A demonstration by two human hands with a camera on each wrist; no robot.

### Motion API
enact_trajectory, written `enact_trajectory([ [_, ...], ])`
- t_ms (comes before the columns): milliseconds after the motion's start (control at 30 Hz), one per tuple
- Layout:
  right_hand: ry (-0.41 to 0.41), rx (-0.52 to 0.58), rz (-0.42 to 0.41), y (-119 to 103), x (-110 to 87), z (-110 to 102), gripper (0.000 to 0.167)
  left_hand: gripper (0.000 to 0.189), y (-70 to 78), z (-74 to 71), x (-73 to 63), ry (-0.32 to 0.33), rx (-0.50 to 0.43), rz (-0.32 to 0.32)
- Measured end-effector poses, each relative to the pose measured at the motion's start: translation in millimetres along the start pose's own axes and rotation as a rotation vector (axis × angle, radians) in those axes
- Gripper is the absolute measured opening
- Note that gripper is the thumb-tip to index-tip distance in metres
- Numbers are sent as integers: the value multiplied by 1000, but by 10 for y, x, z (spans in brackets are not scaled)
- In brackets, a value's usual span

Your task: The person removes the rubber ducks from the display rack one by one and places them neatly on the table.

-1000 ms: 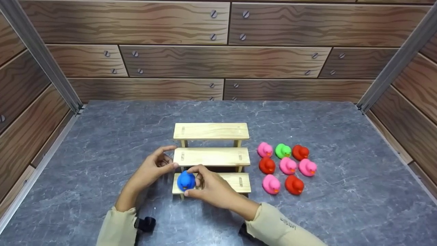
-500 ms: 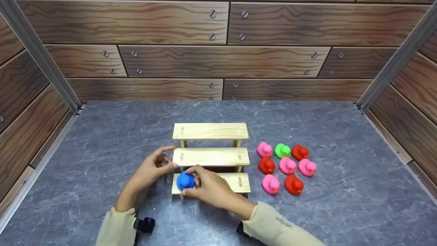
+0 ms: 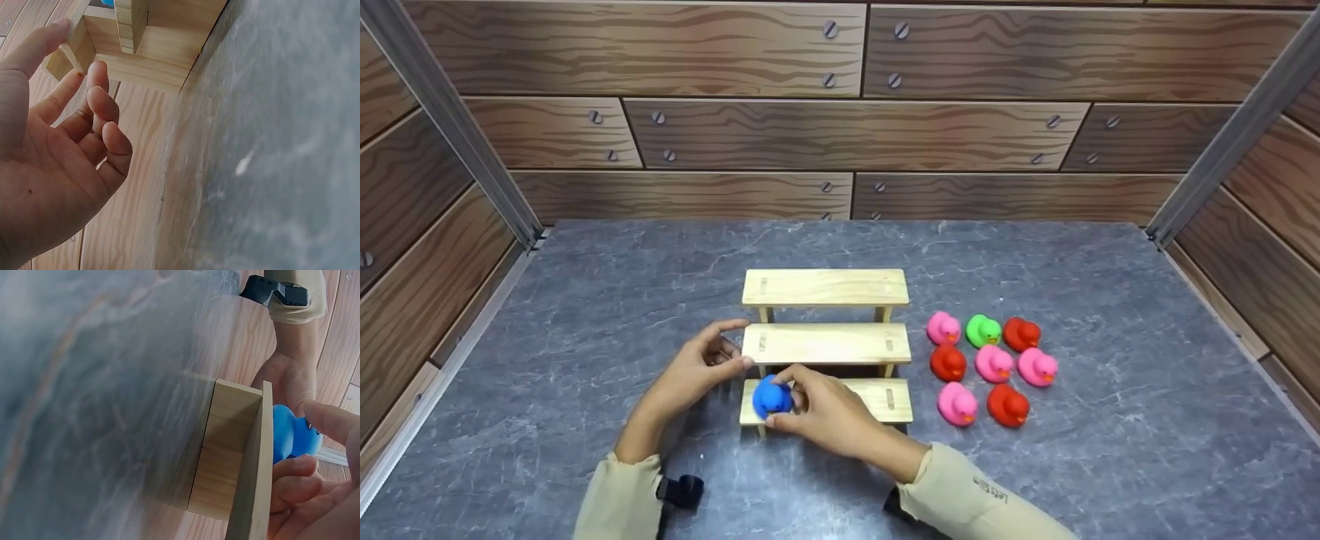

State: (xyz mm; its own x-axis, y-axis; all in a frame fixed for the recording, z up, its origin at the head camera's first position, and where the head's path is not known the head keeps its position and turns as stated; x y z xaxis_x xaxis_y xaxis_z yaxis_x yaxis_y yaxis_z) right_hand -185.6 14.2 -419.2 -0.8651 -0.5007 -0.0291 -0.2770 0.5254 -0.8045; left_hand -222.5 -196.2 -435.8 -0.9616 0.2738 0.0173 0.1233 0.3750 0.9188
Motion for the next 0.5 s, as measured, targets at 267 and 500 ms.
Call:
enact_trajectory([
  [267,-15,57,-23,-29,-85,-100,39,58,0,6,13,8,-4,-4],
  [500,-28,76,-60,-25,-191,-200,36,57,-22,4,15,4,-18,12],
])
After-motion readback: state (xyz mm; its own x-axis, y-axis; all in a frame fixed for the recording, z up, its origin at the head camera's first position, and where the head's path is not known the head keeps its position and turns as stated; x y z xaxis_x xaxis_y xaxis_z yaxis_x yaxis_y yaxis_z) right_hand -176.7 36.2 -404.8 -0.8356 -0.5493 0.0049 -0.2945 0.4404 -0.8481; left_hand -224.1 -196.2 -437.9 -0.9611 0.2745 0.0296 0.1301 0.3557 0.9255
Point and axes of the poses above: each hand's wrist, its own x-axis towards the middle knuckle, its own z-axis out of the palm, y = z × x, the point moved 2 cm from there along x, towards the middle knuckle, and after that the axes turned 2 degrees about x, right-handed, at the moved point
